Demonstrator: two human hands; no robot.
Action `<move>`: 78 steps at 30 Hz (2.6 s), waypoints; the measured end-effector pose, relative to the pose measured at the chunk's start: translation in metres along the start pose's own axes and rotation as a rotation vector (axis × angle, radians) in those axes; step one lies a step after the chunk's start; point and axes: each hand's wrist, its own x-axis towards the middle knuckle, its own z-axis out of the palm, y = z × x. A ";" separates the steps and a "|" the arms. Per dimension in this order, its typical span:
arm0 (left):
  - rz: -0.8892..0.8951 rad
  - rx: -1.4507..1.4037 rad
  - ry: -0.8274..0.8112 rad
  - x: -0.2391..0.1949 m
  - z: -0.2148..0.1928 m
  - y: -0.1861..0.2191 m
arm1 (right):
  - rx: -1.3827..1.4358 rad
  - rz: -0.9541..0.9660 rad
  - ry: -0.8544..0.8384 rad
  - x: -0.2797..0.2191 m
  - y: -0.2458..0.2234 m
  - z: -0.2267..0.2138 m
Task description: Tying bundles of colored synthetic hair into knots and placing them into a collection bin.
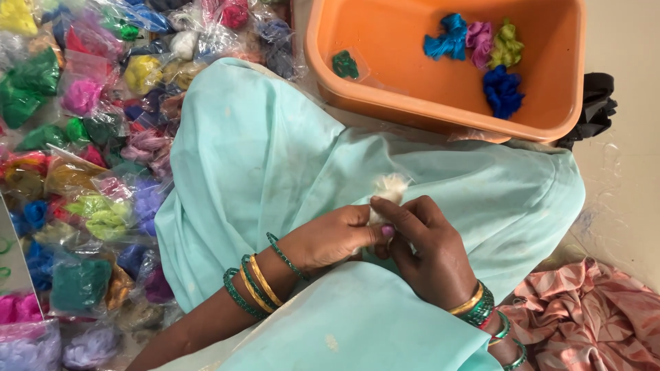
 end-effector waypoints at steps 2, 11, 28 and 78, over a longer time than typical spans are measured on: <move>0.079 0.200 -0.057 -0.002 0.003 0.005 | -0.172 -0.166 0.075 0.002 0.002 0.003; 0.302 0.745 0.370 -0.006 0.025 0.023 | -0.164 -0.135 0.216 -0.002 0.016 0.009; 0.131 -0.218 0.135 0.004 0.002 0.002 | 0.447 0.061 0.238 0.000 0.033 0.012; 0.430 -0.607 0.220 0.077 -0.004 0.029 | -0.446 -0.253 0.383 0.039 0.015 0.004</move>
